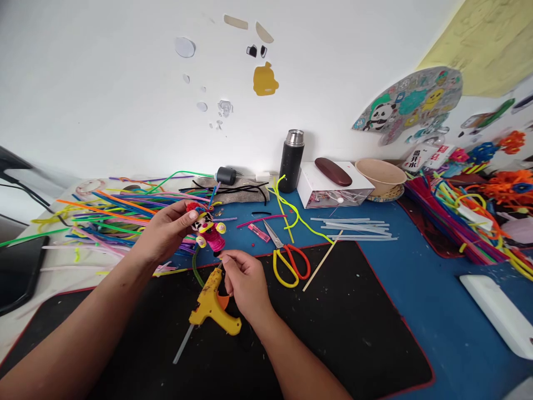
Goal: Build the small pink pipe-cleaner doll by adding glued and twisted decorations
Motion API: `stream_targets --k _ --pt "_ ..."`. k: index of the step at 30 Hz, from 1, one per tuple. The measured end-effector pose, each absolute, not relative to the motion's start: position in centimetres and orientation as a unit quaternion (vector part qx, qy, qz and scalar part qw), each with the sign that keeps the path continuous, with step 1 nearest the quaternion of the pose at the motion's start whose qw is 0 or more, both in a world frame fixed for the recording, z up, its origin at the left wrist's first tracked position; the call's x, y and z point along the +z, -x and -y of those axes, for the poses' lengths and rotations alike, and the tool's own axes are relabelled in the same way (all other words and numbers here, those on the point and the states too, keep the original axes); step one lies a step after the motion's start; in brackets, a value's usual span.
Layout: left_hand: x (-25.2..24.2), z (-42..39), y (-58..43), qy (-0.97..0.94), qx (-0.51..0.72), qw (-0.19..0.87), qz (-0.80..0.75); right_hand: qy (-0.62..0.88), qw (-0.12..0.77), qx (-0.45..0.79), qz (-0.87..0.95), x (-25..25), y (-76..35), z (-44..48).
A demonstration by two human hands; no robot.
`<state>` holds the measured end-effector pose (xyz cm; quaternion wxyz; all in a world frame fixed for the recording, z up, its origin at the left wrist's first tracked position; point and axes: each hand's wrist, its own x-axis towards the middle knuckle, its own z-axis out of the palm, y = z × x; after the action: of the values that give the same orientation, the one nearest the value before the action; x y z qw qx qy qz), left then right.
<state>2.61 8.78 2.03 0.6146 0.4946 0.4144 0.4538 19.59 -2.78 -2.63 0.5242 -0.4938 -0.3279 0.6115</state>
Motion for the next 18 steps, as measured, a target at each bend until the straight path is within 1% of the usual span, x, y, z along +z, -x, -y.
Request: stream_targets --k 18 --pt "1.8 -8.97 -2.19 -0.491 0.462 0.611 -0.414 0.495 0.521 0.609 0.337 -2.4 -19.76 2.73"
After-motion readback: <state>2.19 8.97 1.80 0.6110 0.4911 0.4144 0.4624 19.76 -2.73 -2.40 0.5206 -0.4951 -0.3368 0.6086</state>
